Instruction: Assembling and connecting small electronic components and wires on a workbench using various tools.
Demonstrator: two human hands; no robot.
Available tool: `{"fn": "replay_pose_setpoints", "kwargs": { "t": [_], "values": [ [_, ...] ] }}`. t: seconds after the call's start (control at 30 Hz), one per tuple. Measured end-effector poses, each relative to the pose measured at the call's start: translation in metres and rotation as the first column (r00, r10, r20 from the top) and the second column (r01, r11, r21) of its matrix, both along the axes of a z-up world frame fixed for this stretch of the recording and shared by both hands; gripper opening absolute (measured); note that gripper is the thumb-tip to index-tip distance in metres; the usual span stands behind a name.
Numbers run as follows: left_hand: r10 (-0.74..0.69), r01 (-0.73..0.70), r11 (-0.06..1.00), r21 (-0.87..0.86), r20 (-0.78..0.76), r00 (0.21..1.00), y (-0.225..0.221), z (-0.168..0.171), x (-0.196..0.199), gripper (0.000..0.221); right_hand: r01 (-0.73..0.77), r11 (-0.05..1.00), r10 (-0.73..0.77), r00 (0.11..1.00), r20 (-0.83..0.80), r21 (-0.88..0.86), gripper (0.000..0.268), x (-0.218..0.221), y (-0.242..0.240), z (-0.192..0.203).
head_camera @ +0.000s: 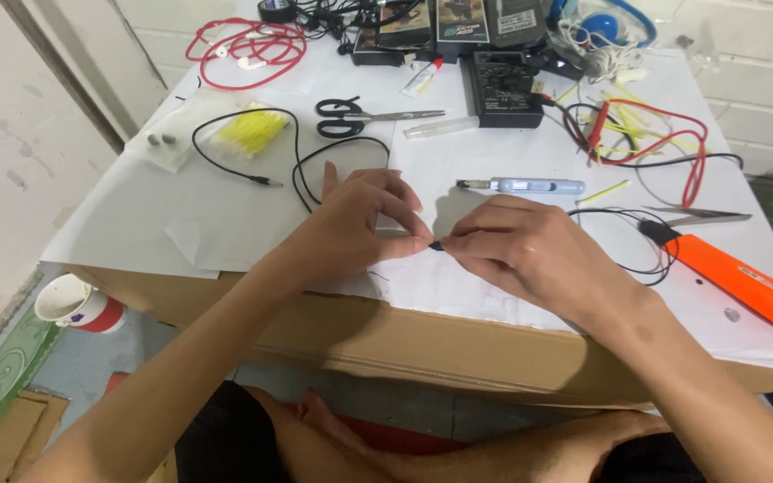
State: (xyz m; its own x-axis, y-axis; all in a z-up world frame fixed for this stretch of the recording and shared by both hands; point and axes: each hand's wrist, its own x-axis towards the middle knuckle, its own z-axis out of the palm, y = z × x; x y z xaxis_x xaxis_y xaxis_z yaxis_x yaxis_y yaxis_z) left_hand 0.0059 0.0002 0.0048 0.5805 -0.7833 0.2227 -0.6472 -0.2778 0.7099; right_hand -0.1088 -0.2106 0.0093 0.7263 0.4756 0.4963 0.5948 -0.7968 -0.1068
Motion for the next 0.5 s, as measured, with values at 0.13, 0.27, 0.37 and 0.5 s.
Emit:
{"fn": "replay_pose_setpoints", "kwargs": {
  "t": [0.13,0.27,0.37,0.5],
  "values": [
    [-0.016,0.016,1.000,-0.003,-0.004,1.000,0.001,0.000,0.000,0.011,0.015,1.000,-0.015,1.000,-0.004,-0.001,0.013,0.001,-0.001,-0.002],
    [-0.018,0.018,1.000,0.001,0.032,0.999,0.000,-0.004,0.003,0.011,-0.005,1.000,0.005,1.000,-0.021,-0.001,0.015,0.000,0.001,0.004],
    [-0.012,0.012,1.000,0.004,0.112,0.994,0.000,0.002,-0.001,0.011,-0.023,0.998,0.030,0.991,-0.128,0.051,0.013,0.002,-0.002,0.011],
    [-0.011,0.010,1.000,0.007,0.164,0.986,-0.011,-0.007,-0.004,0.008,-0.018,0.983,0.079,0.941,-0.328,0.185,0.010,0.005,-0.008,0.019]
  ]
}}
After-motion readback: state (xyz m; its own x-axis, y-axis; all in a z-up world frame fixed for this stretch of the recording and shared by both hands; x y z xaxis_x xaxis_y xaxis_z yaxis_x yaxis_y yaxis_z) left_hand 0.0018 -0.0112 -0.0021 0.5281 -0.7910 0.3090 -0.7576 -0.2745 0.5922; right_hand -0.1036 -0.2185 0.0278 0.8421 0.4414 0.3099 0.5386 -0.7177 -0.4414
